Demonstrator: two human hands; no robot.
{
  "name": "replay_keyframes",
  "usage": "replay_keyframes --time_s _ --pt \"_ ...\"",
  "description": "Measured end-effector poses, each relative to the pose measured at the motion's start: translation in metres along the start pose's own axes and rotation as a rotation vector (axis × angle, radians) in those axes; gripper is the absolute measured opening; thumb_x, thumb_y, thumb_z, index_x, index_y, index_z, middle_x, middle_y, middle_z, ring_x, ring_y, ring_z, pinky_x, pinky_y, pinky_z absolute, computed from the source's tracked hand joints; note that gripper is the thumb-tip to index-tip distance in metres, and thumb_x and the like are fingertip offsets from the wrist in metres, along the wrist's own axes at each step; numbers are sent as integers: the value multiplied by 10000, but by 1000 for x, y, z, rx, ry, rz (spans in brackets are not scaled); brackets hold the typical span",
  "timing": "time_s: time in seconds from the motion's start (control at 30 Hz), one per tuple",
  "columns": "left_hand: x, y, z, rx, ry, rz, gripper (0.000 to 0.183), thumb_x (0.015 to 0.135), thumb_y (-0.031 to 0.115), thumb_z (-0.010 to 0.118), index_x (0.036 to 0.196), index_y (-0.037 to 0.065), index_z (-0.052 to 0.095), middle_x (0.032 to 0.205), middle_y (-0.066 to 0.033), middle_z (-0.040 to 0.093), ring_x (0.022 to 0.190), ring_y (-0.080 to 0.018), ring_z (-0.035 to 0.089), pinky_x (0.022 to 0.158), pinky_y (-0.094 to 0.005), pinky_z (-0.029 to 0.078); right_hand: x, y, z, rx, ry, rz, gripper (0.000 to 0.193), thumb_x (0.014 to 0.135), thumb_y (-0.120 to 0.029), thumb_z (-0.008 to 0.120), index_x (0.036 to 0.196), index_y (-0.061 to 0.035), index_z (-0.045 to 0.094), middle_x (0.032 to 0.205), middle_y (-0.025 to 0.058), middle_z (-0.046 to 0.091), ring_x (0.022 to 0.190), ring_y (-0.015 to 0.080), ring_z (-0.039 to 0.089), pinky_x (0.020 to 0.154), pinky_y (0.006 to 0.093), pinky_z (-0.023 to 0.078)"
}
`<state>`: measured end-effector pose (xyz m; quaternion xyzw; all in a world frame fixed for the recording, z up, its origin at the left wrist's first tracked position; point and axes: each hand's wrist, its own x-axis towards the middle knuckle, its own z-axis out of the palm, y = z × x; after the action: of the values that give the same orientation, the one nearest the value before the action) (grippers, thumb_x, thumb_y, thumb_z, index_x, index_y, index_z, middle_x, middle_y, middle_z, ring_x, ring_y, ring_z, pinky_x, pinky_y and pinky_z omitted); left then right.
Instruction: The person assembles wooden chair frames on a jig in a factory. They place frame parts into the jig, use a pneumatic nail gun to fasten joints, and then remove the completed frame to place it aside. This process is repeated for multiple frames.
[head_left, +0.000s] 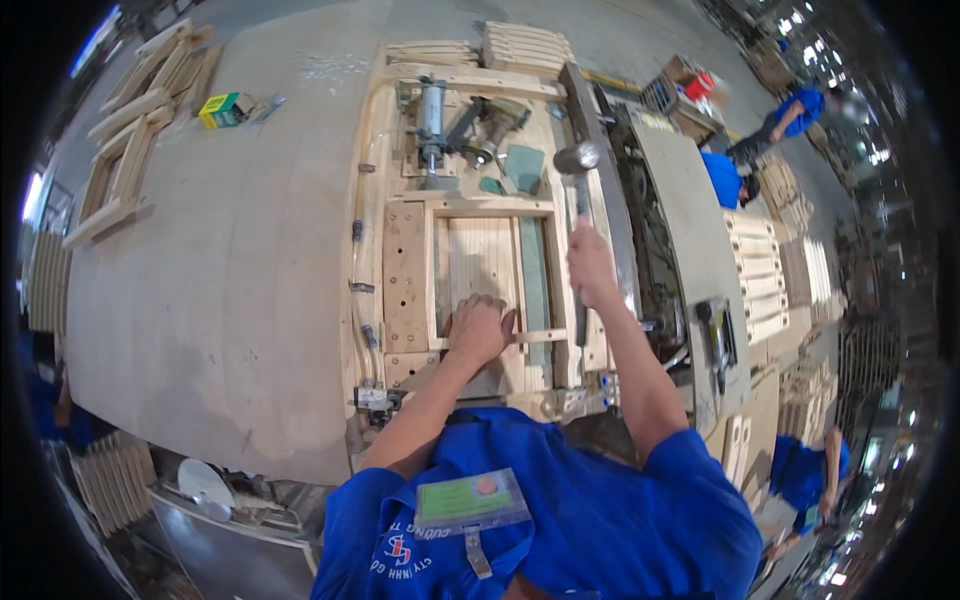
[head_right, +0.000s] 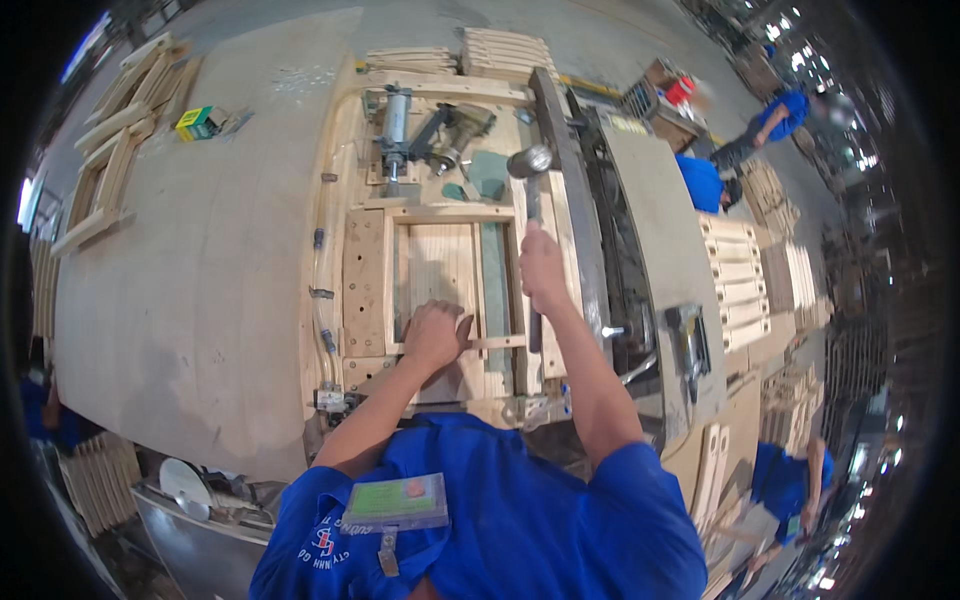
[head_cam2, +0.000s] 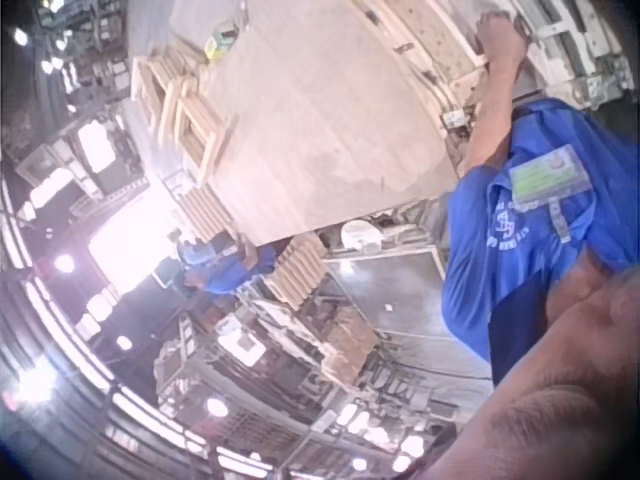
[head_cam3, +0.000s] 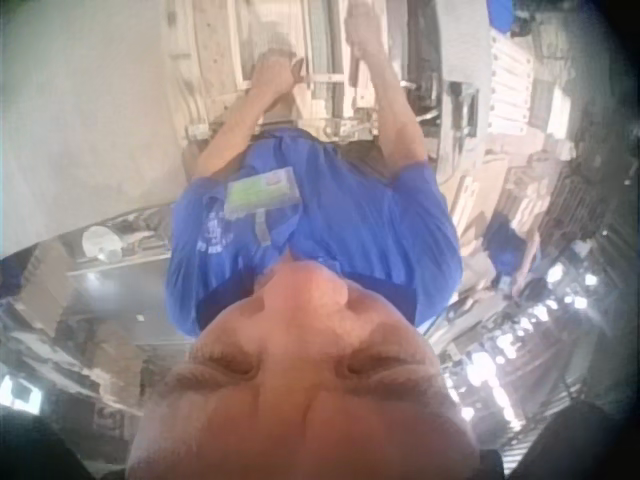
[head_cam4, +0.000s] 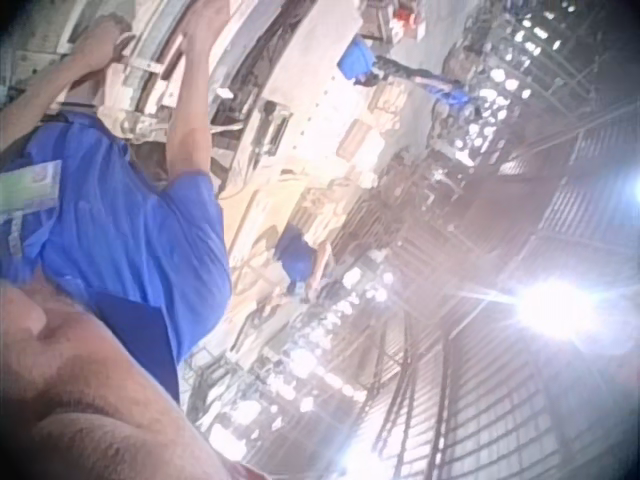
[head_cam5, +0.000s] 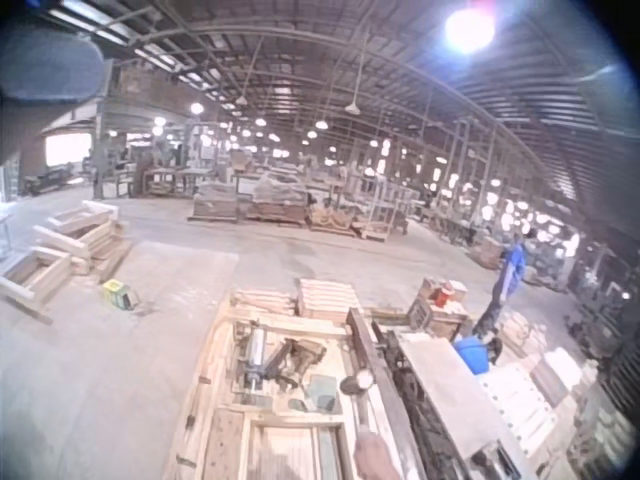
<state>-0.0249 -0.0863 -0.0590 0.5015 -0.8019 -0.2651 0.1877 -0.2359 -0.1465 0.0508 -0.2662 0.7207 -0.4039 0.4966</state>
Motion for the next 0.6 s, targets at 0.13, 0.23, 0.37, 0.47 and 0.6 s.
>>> replay_keyframes --time_s 0.13,0.23,0.37,0.47,0.6 --pt "-5 -9 -1 14 25 -3 300 991 308 668 1032 33 780 1018 -183 758 1056 -365 694 989 -482 518 -51 -99 1 154 -95 -653 459 1171 -469 451 895 -115 546 594 -50 415 434 27 338 374 234 267" --pt "-6 -7 0 -29 94 16 283 988 305 667 1018 48 783 998 -178 755 1035 -375 688 962 -504 521 -42 -96 -6 -157 126 -1003 421 1185 -373 431 893 -81 515 685 0 486 561 98 471 479 268 396" --pt "5 10 -7 -10 54 25 283 986 299 671 1009 38 778 1000 -185 753 1038 -377 687 942 -517 522 -1 17 12 -331 311 -1063 430 1163 -366 434 872 -59 510 778 33 539 713 175 548 588 331 476" --pt "3 8 -11 -83 46 -22 275 982 290 675 1006 35 775 999 -184 753 1037 -385 689 940 -524 523 -7 38 19 -117 0 -88 466 1153 -438 441 861 -84 520 688 6 501 558 141 477 464 319 411" --pt "-2 -9 1 6 78 24 267 972 297 692 1020 48 777 966 -167 747 990 -375 693 912 -520 537 -50 -45 29 121 -214 -289 500 1150 -523 469 862 -118 520 603 -37 429 432 96 367 367 299 307"
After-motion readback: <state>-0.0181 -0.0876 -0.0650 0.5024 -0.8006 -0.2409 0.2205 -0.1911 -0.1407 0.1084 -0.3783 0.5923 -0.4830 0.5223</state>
